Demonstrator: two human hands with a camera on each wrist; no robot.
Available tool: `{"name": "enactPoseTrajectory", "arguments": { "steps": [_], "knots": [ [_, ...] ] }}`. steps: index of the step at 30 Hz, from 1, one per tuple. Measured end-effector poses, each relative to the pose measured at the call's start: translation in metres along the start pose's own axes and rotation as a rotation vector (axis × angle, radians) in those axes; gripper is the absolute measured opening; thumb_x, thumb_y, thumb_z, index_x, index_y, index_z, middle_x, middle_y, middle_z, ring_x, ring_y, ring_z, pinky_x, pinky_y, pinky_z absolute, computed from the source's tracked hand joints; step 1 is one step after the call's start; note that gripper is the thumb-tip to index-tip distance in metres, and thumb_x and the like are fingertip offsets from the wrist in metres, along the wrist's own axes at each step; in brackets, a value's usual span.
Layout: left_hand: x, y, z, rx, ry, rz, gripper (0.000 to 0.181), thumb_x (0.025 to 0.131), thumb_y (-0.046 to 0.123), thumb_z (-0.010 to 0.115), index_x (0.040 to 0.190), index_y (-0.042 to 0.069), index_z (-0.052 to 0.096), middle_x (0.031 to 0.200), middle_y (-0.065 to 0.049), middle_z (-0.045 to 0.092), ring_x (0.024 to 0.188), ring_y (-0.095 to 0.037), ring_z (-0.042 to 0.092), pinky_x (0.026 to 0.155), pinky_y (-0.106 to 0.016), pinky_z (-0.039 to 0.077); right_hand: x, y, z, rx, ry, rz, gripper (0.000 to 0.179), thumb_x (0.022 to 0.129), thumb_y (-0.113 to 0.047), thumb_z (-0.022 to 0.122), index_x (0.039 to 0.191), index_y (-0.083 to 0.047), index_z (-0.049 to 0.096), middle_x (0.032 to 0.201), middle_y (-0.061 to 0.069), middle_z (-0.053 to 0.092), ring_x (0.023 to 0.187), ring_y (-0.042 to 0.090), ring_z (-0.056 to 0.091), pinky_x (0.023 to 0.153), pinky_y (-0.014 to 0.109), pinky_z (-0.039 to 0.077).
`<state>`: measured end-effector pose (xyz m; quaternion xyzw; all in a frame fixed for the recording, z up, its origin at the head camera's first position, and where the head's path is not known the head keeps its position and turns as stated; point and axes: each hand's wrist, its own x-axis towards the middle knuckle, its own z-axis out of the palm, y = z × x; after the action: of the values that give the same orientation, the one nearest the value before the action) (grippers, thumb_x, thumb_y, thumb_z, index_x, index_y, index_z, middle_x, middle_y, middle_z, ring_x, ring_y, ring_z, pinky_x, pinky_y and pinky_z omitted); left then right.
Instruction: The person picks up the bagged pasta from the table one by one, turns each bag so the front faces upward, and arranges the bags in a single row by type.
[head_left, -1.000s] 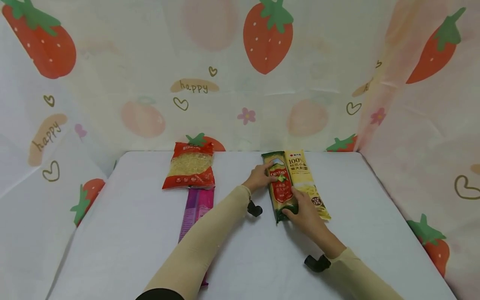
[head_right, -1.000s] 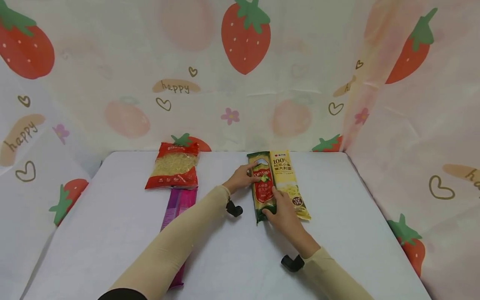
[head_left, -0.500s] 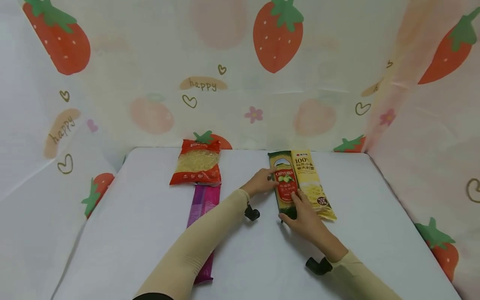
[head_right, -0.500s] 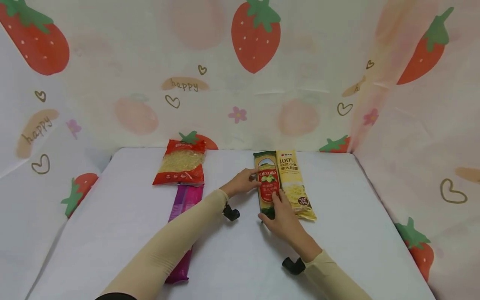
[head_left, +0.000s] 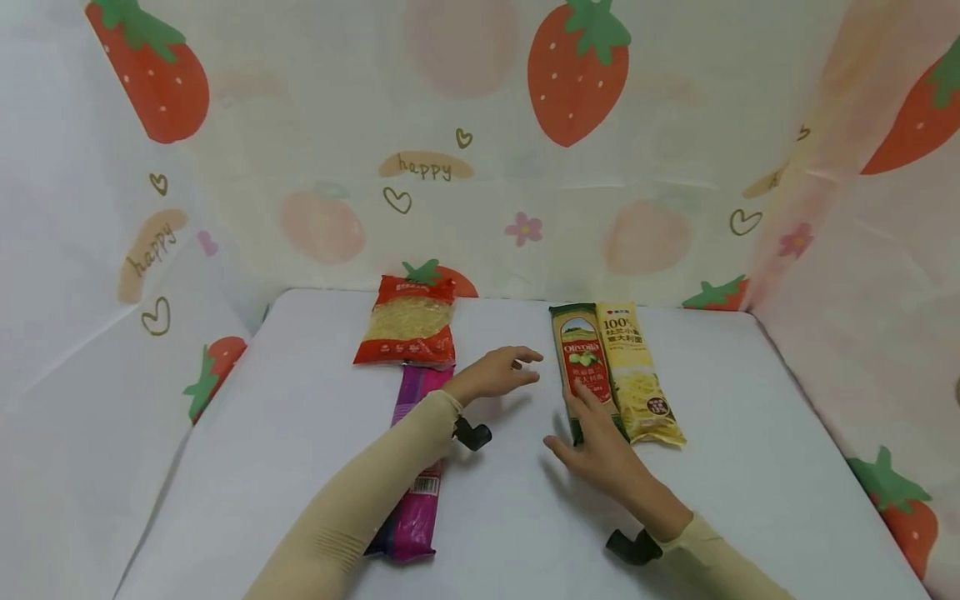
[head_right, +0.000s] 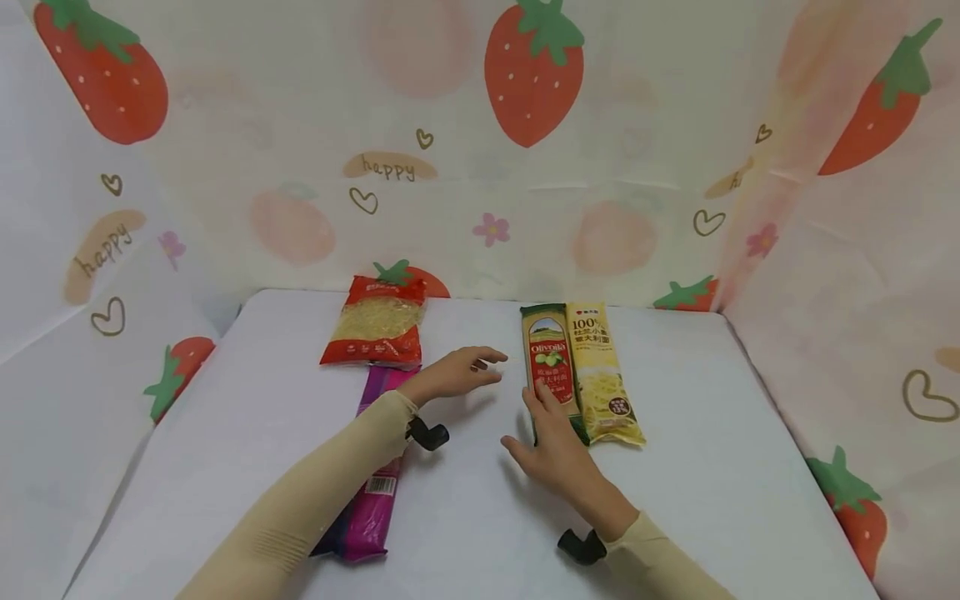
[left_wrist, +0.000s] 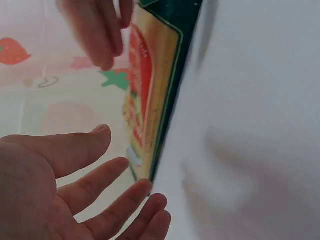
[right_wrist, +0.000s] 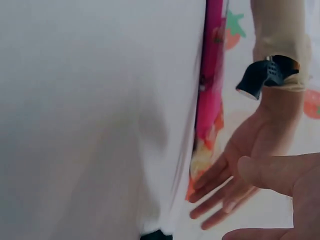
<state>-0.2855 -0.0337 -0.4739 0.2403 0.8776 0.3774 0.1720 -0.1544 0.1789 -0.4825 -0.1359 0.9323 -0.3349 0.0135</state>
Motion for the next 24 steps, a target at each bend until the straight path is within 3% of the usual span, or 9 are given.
{"name": "enactPoseTrajectory", "arguments": {
  "steps": [6, 17, 24],
  "knots": [
    [-0.029, -0.013, -0.018, 0.022, 0.041, 0.049, 0.052, 0.110, 0.027, 0.064, 0.158, 0.009, 0.053, 0.159, -0.016, 0.055, 0.141, -0.040, 0.056, 0.114, -0.055, 0.050, 0.000, -0.008, 0.011, 0.024, -0.041, -0.055, 0.086, 0.098, -0.030, 0.081, 0.165, 0.000, 0.037, 0.173, 0.027, 0.025, 0.159, 0.047, 0.028, 0.119, 0.067, 0.037],
    [-0.074, -0.037, -0.043, 0.044, 0.071, 0.008, 0.059, 0.108, 0.029, 0.068, 0.162, 0.012, 0.049, 0.164, -0.013, 0.049, 0.145, -0.040, 0.052, 0.118, -0.058, 0.045, -0.001, -0.023, 0.023, 0.072, -0.093, -0.106, 0.087, 0.096, -0.033, 0.083, 0.166, -0.005, 0.039, 0.173, 0.022, 0.031, 0.159, 0.043, 0.030, 0.119, 0.068, 0.037],
    [-0.099, -0.051, -0.053, 0.073, 0.130, -0.034, 0.059, 0.107, 0.031, 0.069, 0.160, 0.012, 0.051, 0.160, -0.014, 0.051, 0.150, -0.035, 0.047, 0.122, -0.059, 0.039, -0.001, -0.032, 0.032, 0.128, -0.137, -0.117, 0.091, 0.094, -0.036, 0.086, 0.168, -0.011, 0.038, 0.174, 0.017, 0.030, 0.161, 0.040, 0.029, 0.122, 0.067, 0.034]
  ]
}}
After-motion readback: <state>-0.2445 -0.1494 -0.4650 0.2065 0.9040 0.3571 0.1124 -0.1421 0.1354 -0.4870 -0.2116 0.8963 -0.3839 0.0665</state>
